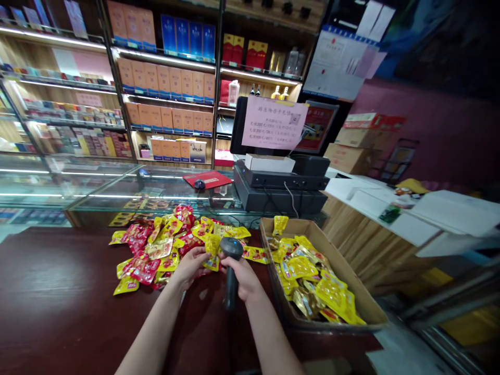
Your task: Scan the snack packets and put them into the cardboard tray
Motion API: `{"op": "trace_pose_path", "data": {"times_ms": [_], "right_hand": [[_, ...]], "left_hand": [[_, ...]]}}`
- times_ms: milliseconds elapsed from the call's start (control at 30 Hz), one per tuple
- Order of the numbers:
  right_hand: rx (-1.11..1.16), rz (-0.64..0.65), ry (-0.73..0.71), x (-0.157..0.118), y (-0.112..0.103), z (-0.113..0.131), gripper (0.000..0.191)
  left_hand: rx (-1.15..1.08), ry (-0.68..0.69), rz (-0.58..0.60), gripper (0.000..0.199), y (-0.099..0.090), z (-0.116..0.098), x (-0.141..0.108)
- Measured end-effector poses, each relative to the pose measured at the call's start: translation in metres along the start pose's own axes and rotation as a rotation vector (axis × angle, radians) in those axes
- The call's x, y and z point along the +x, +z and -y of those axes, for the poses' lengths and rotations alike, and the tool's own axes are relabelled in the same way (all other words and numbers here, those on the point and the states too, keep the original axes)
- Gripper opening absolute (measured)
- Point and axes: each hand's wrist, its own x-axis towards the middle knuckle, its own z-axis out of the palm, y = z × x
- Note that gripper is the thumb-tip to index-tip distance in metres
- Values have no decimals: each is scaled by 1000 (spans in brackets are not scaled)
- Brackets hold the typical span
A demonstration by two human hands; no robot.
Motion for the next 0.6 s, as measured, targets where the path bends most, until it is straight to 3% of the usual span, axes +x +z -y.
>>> {"op": "trace_pose_path", "data": {"times_ms": [167, 333, 600], "right_hand": [[-6, -23, -90, -31, -11, -1, 25], [-10, 61, 2, -55, -16, -5, 25], [-144, 68, -3, -59, -23, -12, 13]], "left_hand": [[-112, -38, 89, 25, 13, 12, 1], [-158, -46, 34, 14, 33, 15, 8], [-205, -82, -37, 23, 47, 16, 13]]}}
